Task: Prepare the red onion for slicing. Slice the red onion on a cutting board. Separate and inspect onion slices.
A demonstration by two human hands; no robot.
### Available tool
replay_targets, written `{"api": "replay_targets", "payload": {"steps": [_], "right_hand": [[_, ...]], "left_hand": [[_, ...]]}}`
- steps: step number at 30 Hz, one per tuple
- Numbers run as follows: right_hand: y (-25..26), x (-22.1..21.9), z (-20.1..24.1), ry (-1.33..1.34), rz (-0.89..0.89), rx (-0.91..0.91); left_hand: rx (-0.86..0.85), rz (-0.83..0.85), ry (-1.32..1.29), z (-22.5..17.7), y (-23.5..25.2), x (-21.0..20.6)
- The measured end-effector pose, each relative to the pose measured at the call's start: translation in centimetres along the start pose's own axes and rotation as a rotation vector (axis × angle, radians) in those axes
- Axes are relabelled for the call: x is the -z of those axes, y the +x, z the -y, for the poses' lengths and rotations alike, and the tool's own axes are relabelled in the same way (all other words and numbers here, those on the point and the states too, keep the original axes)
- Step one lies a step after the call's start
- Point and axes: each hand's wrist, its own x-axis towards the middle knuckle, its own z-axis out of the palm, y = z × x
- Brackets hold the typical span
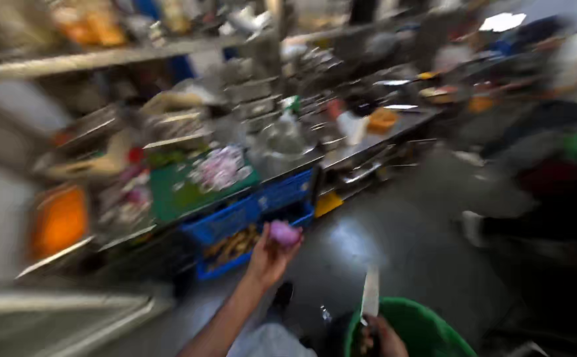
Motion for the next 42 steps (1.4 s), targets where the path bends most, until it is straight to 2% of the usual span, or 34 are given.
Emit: {"api": "replay_targets", "payload": {"steps": [3, 7, 10, 14, 16, 20, 23, 26, 30, 32, 35, 38, 42], "right_hand": [[0.7, -6.8, 0.5, -0.066, 0.100, -0.030], [0.8, -15.1, 0.4, -0.237, 0.250, -0.073], [2.1, -21.2, -0.5, -0.394, 0.338, -0.075], [3.5, -32.1, -1.3, -0.614, 0.406, -0.024], [4.3, -37.8, -1.4, -0.791, 0.463, 0.058], [6.5, -50.4, -0.9, -1.308, 0.593, 0.432], [7.7, -56.8, -0.4, -1.503, 0.558, 0.553], [8.9, -60.0, 0.6, -1.674, 0.488, 0.579], [10.4, -61.2, 0.5, -1.737, 0.690, 0.557], [11.2, -62.3, 0.6, -1.776, 0.726, 0.527], [13.1, -62.8, 2.0, -1.764, 0.572, 0.512], [14.0, -62.1, 4.3, -1.715, 0.479, 0.550], [12.9, -61.8, 4.7, -1.730, 0.588, 0.629]], "left_hand": [[-0.143, -0.072, 0.099, -6.9, -2.4, 2.7], [-0.232, -0.375, 0.086, -14.5, -4.7, 5.5], [-0.258, -0.488, 0.006, -19.6, -4.5, 9.6], [-0.307, -0.582, 0.122, -26.1, -2.4, 14.6], [-0.361, -0.561, 0.175, -28.7, -1.1, 16.9], [-0.507, -0.564, 0.310, -34.6, 0.8, 19.4], [-0.509, -0.573, 0.441, -37.2, 1.8, 21.4], [-0.548, -0.658, 0.582, -38.0, 4.1, 23.3], [-0.586, -0.785, 0.565, -36.8, 5.0, 23.7], [-0.637, -0.799, 0.500, -36.3, 4.5, 22.9], [-0.677, -0.815, 0.529, -35.5, 3.8, 21.7], [-0.716, -0.766, 0.778, -35.3, 4.6, 21.6], [-0.761, -0.580, 1.162, -35.8, 8.9, 23.3]]}}
